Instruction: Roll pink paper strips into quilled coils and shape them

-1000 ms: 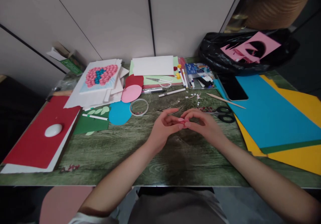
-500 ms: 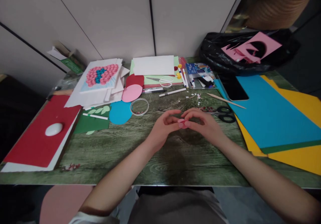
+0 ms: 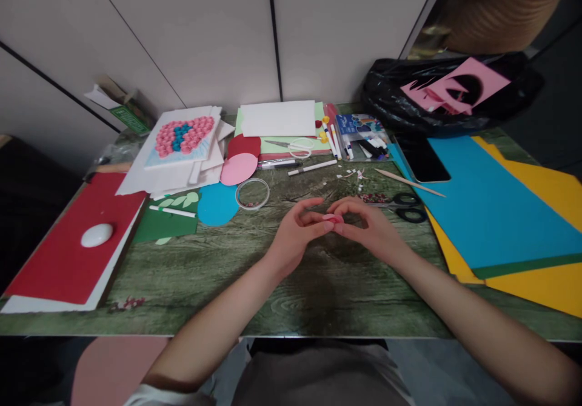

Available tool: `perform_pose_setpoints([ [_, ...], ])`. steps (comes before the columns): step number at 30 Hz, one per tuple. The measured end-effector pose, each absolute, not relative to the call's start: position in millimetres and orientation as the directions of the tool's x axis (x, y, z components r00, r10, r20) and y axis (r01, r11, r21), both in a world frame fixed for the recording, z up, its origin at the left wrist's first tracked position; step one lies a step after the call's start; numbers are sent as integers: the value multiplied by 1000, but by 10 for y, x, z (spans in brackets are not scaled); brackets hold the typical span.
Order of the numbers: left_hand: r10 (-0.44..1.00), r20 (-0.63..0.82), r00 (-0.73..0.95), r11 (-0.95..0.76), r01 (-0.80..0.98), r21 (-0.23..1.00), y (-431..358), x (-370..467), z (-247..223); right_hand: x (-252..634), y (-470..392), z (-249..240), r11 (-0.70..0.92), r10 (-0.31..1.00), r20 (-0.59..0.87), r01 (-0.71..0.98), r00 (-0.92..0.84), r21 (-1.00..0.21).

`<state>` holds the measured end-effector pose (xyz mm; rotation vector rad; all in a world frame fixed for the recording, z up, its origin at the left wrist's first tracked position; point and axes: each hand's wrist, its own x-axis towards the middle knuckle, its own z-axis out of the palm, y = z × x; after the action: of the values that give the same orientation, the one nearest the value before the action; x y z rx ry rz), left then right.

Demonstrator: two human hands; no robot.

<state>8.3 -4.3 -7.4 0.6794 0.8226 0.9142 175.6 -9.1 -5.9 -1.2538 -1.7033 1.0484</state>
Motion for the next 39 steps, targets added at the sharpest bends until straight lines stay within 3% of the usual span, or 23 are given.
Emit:
perform_pose_setpoints([
  [9,889,-329,319,452,-496,741,-88,122,-118,1693,-127,-110,65,990,44,153,-133,-986],
  [17,934,-259,248,351,-486,801,-90,136,-156,1626,-156,-118,39,996,30,109,-85,-993],
  [23,922,-225,314,341,-385,858,-71,106,-130,1718,-120,-59,187,972,134,292,-193,-938],
  [29,896,-232,378,307,-149,940,-47,76,-64,1792,-97,41,339,928,174,550,-331,-763],
  [39,926,-124,355,122,27,992,-65,48,-39,1806,-97,50,384,911,134,682,-390,-622],
])
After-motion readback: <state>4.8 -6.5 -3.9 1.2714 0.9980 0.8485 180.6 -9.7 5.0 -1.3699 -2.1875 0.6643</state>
